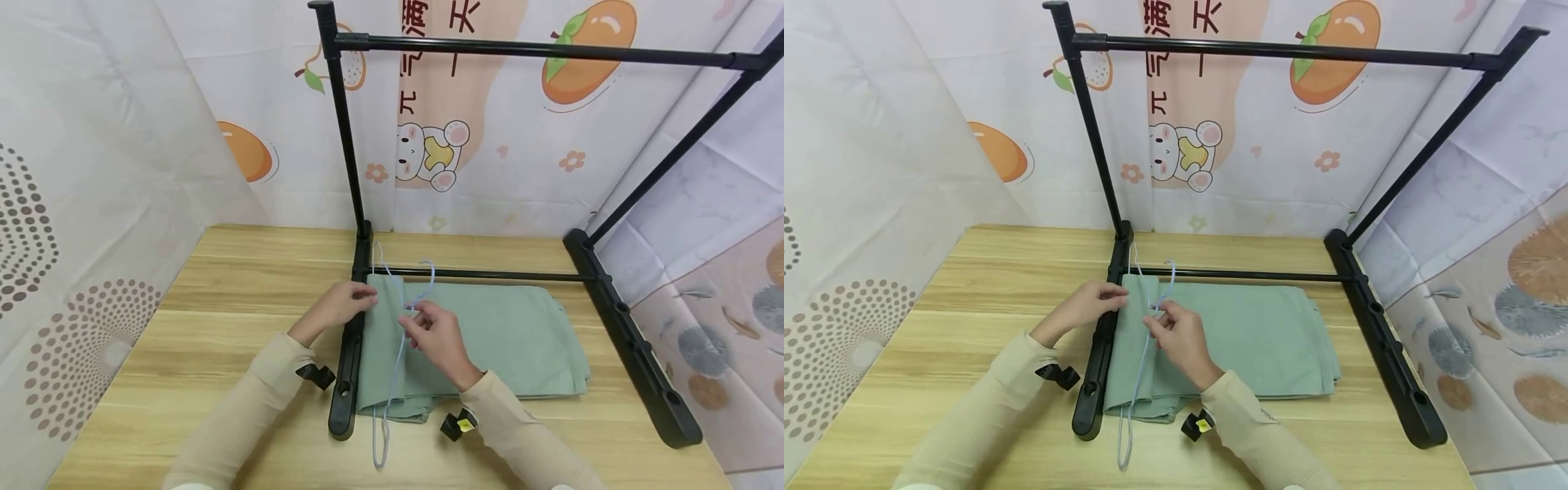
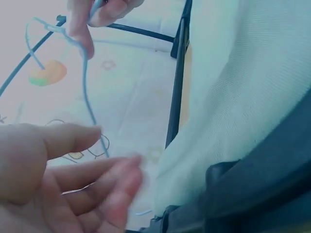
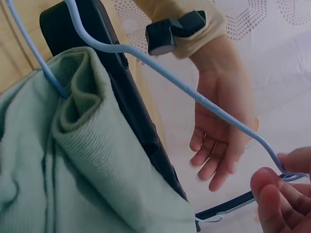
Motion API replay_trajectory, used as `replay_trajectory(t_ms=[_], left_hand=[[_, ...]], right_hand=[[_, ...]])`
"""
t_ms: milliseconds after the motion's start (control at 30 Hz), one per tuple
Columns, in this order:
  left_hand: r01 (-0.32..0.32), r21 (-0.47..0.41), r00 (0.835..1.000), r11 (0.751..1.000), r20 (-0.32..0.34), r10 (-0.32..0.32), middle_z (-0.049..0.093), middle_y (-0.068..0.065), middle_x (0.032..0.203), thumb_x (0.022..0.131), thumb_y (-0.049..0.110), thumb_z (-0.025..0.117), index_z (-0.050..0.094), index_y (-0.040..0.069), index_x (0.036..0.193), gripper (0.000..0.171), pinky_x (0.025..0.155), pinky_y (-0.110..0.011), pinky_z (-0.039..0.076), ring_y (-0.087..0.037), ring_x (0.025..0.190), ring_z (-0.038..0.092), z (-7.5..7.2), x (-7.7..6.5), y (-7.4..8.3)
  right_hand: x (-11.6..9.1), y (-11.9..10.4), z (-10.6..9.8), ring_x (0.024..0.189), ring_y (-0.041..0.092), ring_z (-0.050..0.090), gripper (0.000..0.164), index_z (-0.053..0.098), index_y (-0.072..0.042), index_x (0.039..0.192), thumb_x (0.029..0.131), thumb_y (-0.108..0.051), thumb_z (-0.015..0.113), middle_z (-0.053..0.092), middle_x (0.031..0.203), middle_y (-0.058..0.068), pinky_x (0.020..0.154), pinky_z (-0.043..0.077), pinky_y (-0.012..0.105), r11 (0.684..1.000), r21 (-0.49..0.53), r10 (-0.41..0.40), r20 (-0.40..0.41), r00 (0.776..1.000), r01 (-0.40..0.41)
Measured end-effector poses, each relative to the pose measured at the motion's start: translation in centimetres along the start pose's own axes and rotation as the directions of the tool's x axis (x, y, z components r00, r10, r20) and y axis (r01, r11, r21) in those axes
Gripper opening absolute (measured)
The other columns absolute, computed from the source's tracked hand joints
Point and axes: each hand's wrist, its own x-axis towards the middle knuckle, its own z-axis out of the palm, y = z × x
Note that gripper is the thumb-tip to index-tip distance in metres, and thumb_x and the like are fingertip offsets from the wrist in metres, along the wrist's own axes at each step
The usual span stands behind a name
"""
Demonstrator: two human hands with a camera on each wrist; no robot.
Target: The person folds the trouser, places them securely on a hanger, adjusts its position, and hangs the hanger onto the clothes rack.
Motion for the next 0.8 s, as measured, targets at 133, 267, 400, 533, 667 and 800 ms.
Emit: replay_trajectory(t_ms=[133,267,400,533,667,800], left_hand=[[0.044,-0.184,0.997,0.982,-0.054,-0.054,0.068,-0.015,0.089,0.101,0.023,0.053,0.066,-0.004,0.118,0.034,0.070,-0.031,0.053,-0.013,0.070,0.060,-0.1,0.5,0.0],[0.072,-0.300,0.992,0.951,-0.076,-0.099,0.067,-0.010,0.083,0.102,0.027,0.051,0.068,-0.006,0.108,0.038,0.065,-0.025,0.049,-0.010,0.066,0.058,-0.1,0.8,0.1],[0.103,-0.406,0.989,0.908,-0.054,-0.136,0.068,-0.002,0.080,0.103,0.031,0.048,0.067,-0.006,0.112,0.043,0.066,-0.023,0.049,-0.009,0.068,0.059,0.0,1.0,-0.3],[0.146,-0.519,0.983,0.842,-0.017,-0.180,0.064,0.003,0.076,0.102,0.033,0.049,0.066,-0.007,0.116,0.045,0.066,-0.023,0.048,-0.010,0.068,0.058,-0.1,1.0,-0.7],[0.159,-0.607,0.979,0.778,-0.004,-0.203,0.063,0.006,0.071,0.100,0.029,0.054,0.065,-0.008,0.116,0.041,0.065,-0.022,0.047,-0.008,0.067,0.057,-0.3,0.8,-0.8],[0.167,-0.671,0.974,0.722,-0.002,-0.227,0.066,0.006,0.073,0.098,0.021,0.056,0.070,-0.002,0.106,0.028,0.064,-0.021,0.047,-0.006,0.069,0.058,-0.7,0.5,-1.0]], right_hand=[[0.2,-0.6,0.5,0.048,0.008,0.056,0.025,0.068,0.004,0.110,0.088,-0.008,0.071,0.068,0.067,0.012,0.047,0.047,0.020,0.998,-0.036,-0.052,0.049,0.997,0.053],[0.4,-1.4,1.1,0.049,0.006,0.055,0.031,0.067,0.006,0.114,0.087,-0.009,0.072,0.068,0.068,0.010,0.047,0.046,0.019,0.991,-0.082,-0.100,0.081,0.992,0.107],[0.6,-1.8,1.8,0.050,0.003,0.054,0.031,0.067,0.005,0.114,0.087,-0.010,0.072,0.067,0.067,0.008,0.046,0.045,0.018,0.982,-0.108,-0.144,0.107,0.984,0.156],[0.6,-2.2,2.4,0.051,0.000,0.053,0.032,0.067,0.003,0.116,0.088,-0.012,0.072,0.066,0.067,0.005,0.047,0.044,0.017,0.976,-0.127,-0.162,0.130,0.978,0.179],[0.7,-2.4,2.9,0.053,0.000,0.052,0.035,0.067,-0.001,0.119,0.088,-0.014,0.072,0.067,0.068,0.004,0.049,0.045,0.017,0.975,-0.128,-0.160,0.162,0.974,0.181],[0.6,-2.4,3.4,0.056,0.002,0.053,0.032,0.068,-0.002,0.118,0.088,-0.014,0.072,0.068,0.071,0.004,0.052,0.047,0.017,0.975,-0.128,-0.152,0.203,0.967,0.181]])
